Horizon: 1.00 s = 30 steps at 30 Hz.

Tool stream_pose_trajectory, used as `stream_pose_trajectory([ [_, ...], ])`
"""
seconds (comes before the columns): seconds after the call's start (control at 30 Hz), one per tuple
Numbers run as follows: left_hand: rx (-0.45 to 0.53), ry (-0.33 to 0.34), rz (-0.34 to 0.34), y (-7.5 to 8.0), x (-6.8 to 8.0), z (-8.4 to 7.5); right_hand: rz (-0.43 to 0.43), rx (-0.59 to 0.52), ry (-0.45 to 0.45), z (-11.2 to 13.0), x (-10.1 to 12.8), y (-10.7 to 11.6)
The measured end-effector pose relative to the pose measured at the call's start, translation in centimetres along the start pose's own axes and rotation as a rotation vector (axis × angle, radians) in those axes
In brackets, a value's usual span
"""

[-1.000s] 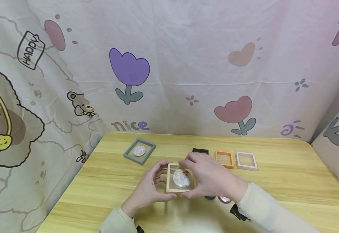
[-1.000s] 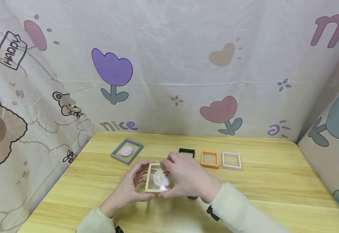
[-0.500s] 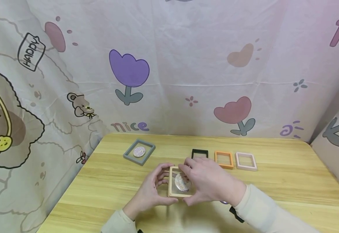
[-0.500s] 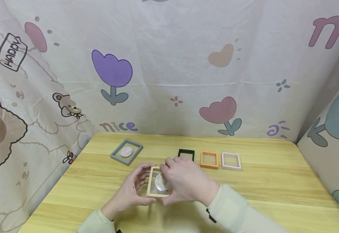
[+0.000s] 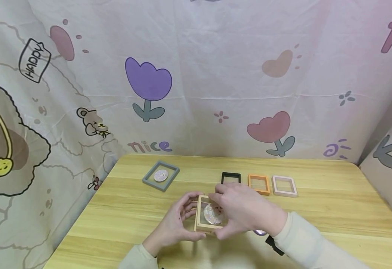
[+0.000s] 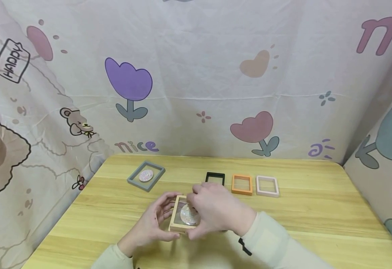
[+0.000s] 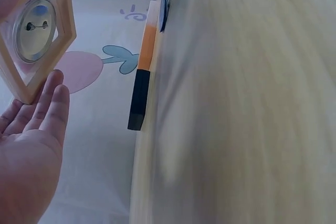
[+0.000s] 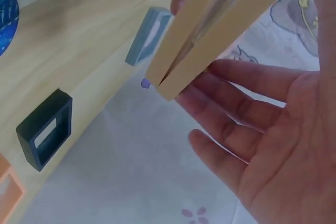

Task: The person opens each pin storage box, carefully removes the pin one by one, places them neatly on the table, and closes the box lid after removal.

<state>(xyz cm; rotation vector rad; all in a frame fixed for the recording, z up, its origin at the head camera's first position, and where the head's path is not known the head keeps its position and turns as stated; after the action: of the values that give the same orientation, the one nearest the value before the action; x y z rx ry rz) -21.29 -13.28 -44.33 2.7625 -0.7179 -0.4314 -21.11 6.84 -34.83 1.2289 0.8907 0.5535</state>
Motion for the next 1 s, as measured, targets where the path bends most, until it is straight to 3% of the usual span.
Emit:
stream_pose_trajectory([
  [0.27, 0.110, -0.013, 0.015, 0.3, -0.1, 0.0, 0.003, -0.254, -0.047, -1.6, 0.0, 0.3],
  [0.53, 0.174, -0.001, 0.034, 0.5, -0.2, 0.1, 0.044, -0.451, -0.175, -2.4, -0.1, 0.1],
  [1.0, 0.189, 0.040, 0.067, 0.4, -0.6, 0.5, 0.090, -0.576, -0.221, -3.8, -0.3, -0.3],
])
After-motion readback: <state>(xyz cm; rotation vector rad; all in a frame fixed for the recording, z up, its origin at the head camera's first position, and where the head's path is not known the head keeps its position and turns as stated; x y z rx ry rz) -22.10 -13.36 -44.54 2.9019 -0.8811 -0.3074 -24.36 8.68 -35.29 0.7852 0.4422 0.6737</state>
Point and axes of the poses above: each hand's wrist, its own x-axis away from the middle knuckle, its own y-axis out of the back of the hand, z = x × y, the point moved 4 cm from there along -x, towards the middle knuckle, and after that the axes turned 8 degrees about -x, right-handed, at the moved point
